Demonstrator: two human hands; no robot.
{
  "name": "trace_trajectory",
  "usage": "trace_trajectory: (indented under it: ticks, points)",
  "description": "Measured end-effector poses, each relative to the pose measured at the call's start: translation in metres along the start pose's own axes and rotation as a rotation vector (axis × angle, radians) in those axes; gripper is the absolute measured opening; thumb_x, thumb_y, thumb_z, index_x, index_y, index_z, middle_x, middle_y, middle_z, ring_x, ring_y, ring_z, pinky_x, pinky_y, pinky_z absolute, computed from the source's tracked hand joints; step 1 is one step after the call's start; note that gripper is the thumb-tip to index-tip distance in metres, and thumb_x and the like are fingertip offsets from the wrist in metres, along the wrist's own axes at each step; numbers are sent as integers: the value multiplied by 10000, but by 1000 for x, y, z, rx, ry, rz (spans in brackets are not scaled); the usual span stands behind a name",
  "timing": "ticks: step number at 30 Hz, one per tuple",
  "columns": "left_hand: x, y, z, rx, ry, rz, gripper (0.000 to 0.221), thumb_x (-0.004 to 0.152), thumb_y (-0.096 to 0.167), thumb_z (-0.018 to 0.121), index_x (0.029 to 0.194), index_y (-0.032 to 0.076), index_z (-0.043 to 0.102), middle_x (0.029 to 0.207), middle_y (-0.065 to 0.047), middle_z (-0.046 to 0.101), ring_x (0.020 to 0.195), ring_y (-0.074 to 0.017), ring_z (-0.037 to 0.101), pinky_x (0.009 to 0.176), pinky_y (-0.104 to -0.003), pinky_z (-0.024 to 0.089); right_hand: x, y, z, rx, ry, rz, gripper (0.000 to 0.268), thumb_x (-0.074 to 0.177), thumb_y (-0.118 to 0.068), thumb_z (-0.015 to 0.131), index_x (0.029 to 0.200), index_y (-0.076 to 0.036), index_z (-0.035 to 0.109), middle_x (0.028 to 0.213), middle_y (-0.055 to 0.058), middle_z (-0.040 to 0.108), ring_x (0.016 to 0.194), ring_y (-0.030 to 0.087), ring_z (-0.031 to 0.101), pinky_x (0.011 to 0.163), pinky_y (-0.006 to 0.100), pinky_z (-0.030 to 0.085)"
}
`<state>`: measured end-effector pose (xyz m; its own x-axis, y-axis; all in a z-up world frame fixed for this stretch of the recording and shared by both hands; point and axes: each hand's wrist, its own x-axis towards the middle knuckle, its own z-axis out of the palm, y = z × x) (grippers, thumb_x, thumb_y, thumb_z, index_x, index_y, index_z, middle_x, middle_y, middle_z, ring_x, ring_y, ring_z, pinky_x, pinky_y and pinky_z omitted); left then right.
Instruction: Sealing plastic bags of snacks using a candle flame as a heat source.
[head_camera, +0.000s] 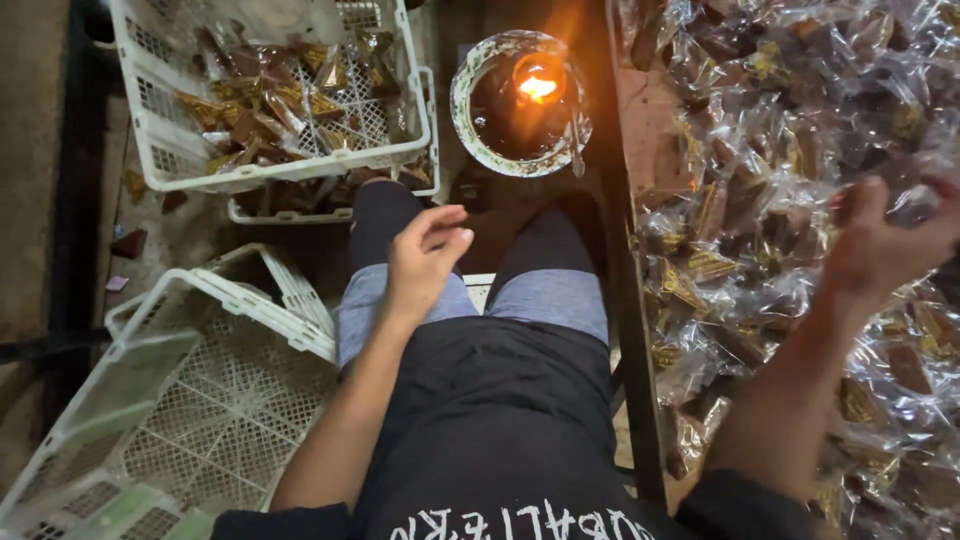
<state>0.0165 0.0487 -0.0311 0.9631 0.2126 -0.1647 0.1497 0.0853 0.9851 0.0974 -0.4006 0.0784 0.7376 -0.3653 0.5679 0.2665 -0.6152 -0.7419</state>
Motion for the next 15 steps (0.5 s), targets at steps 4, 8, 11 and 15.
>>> trace_trajectory:
  ticks: [4,8,11,15]
  points:
    - [-22,27,46,-357,-200,-182,388,895,147,724,1259,30,661,1167,-124,741,918,-185,710,749,-309,635,-91,-72,54,89,-142,55,831,993,-300,865,1570,-35,329,1153,83,560,1072,214,588,934,267,544]
    - [-44,-18,69,-778,-569,-681,639,966,551,634,1442,129,568,1289,-167,674,868,-198,680,708,-340,641,-144,-155,101,595,-672,145,483,718,-102,901,1108,-47,622,845,224,716,841,381,746,782,427,592]
    - [-41,-43,57,-823,-660,-834,546,956,472,667,1395,150,620,1218,-86,705,732,-127,659,571,-265,617,-148,-168,101,476,-885,-29,281,694,-80,917,913,-34,747,814,146,755,815,348,759,768,478,600]
    - [-39,-3,41,-964,-607,-722,545,866,10,742,1379,12,556,1122,-176,701,704,-225,712,418,-305,583,-146,-178,99,681,-802,-31,76,851,-49,768,859,27,762,867,189,747,870,371,729,844,453,584]
